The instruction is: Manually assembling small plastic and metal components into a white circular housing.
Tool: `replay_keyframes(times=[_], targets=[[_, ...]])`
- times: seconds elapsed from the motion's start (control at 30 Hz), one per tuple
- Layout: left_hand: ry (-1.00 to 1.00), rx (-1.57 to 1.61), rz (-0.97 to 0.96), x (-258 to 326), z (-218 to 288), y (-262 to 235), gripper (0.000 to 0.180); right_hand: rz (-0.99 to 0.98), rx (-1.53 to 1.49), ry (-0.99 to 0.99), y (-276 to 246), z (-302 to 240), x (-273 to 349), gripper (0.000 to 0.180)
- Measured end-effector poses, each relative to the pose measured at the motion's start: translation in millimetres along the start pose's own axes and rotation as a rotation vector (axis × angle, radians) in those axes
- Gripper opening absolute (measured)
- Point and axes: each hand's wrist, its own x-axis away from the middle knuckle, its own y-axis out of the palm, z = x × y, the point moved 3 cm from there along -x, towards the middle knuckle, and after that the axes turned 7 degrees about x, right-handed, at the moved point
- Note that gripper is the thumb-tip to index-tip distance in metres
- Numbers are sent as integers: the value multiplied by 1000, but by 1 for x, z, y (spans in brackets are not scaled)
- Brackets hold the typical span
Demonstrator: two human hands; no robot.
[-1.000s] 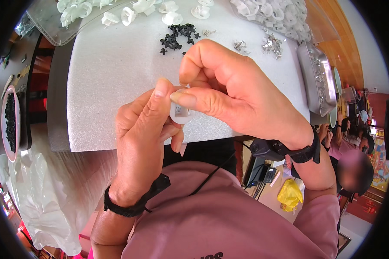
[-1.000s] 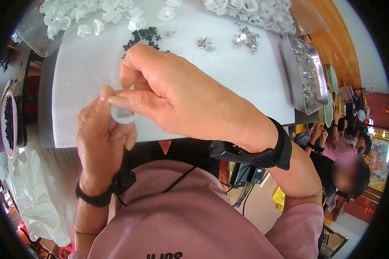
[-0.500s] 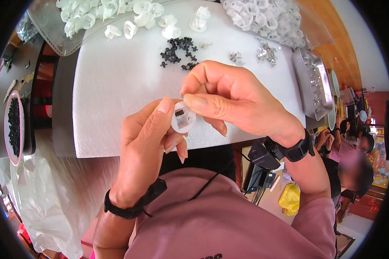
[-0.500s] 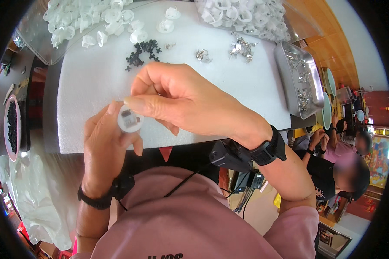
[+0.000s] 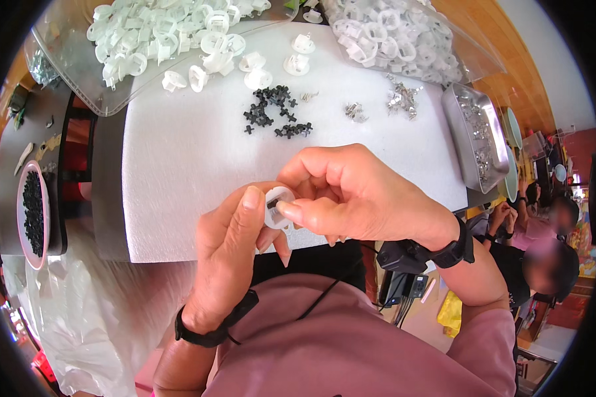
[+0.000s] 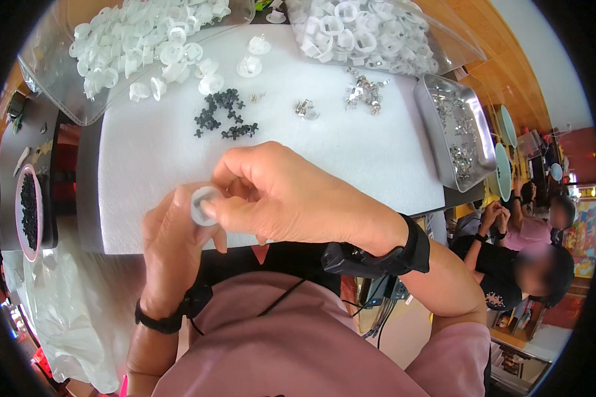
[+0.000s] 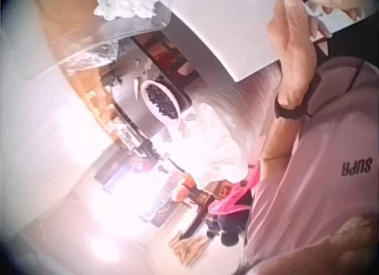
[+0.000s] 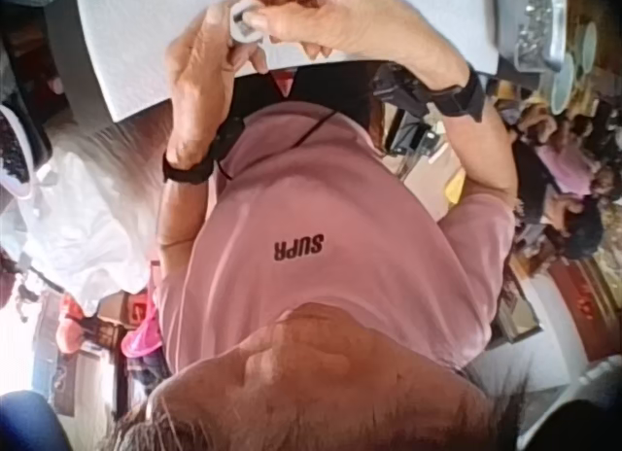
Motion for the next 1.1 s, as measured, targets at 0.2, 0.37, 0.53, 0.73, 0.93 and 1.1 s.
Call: replay_keyframes(times=[0.2, 0.37, 0.53, 0.73, 0.93, 1.1], targets=[[37, -36, -12, 0, -1, 3, 48, 17, 47, -1, 2, 5, 0, 16], [67, 2, -59, 0, -1, 2, 47, 80, 161, -108, 7, 6, 7, 22], [21, -18, -37, 3, 0, 4, 47, 501, 813, -754, 7, -3, 20, 24], [-8, -64, -82, 2, -1, 3, 47, 375, 920, -780, 13, -7, 17, 22], [-56, -13, -99, 2, 3, 2, 47, 332, 954, -777, 12, -16, 18, 23], [24, -142, -103, -1, 9, 5, 45, 331, 970, -725, 12, -11, 15, 22]])
